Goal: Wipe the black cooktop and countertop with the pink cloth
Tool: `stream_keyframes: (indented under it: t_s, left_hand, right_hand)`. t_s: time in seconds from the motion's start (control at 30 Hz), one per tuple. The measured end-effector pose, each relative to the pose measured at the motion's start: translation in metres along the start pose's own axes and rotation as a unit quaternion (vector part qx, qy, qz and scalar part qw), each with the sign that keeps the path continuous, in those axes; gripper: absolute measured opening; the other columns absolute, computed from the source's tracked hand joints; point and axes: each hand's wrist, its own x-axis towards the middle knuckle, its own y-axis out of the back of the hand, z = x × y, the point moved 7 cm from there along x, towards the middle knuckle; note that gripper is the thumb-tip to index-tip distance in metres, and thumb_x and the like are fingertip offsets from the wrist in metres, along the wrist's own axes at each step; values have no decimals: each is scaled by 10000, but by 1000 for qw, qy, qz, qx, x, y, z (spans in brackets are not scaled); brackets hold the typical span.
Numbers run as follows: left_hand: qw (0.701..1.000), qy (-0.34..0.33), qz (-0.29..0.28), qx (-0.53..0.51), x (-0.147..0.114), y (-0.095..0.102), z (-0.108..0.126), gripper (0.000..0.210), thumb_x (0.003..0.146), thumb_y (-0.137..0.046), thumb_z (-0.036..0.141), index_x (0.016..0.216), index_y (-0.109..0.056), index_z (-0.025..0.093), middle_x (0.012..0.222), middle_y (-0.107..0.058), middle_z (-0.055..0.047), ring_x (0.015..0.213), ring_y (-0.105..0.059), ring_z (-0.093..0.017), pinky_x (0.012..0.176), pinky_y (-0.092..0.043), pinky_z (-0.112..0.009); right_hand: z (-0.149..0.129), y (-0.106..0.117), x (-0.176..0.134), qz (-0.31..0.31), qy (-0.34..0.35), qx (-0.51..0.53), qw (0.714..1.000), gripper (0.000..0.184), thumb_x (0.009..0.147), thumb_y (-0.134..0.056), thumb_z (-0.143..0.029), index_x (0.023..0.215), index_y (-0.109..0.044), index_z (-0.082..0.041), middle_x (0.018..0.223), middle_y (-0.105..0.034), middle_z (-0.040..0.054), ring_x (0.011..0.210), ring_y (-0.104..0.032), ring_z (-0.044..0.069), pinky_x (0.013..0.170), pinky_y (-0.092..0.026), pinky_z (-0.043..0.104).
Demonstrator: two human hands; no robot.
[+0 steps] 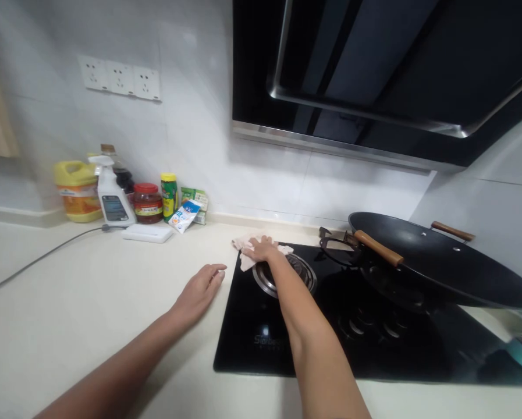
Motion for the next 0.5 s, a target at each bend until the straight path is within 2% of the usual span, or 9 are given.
stream_keyframes:
  t_s: [0.1, 0.23, 0.33, 0.5]
  left_hand:
    - [1000, 14, 22, 4, 3, 3, -9, 411, 997, -375, 443, 1213, -648, 226, 1198, -671, -91, 1154, -628, -257, 1033, -475, -403]
    - [999, 27, 44, 10, 8, 8, -21, 430, 991, -356, 439, 1206, -649, 210, 1172, -637, -107, 1162, -607, -268, 1057, -452, -428]
    - [999, 26, 43, 17, 10, 8, -26, 429, 986, -346, 438, 1140, -669, 202, 1100, -633, -101, 1130, -606, -270, 1046, -454, -431]
    - [999, 10, 18, 33, 8, 2, -25, 403, 984, -355, 444, 1015, -693, 226, 988, -626, -65, 1061, -603, -252, 1013, -456, -402]
  right_hand:
    - [-33, 0, -24, -4, 48, 14, 999, 769, 921, -304, -810, 1536, -390, -357, 1597, -323, 154, 1449, -301, 392, 1122, -245, 610]
    - [-64, -3, -64, 4, 95, 11, 995, 828, 821, -472, -861, 1468, -476, -345, 1536, -372, 142, 1401, -323, 399, 1120, -232, 614]
    - [-74, -7, -99, 8, 129, 5, 992, 828, 791, -547, -843, 1436, -503, -326, 1466, -402, 154, 1359, -337, 419, 1087, -251, 649]
    - [-73, -12, -175, 44, 160, 22, 986, 670, 878, -547, -723, 1437, -499, -357, 1379, -439, 133, 1301, -361, 386, 1035, -304, 629]
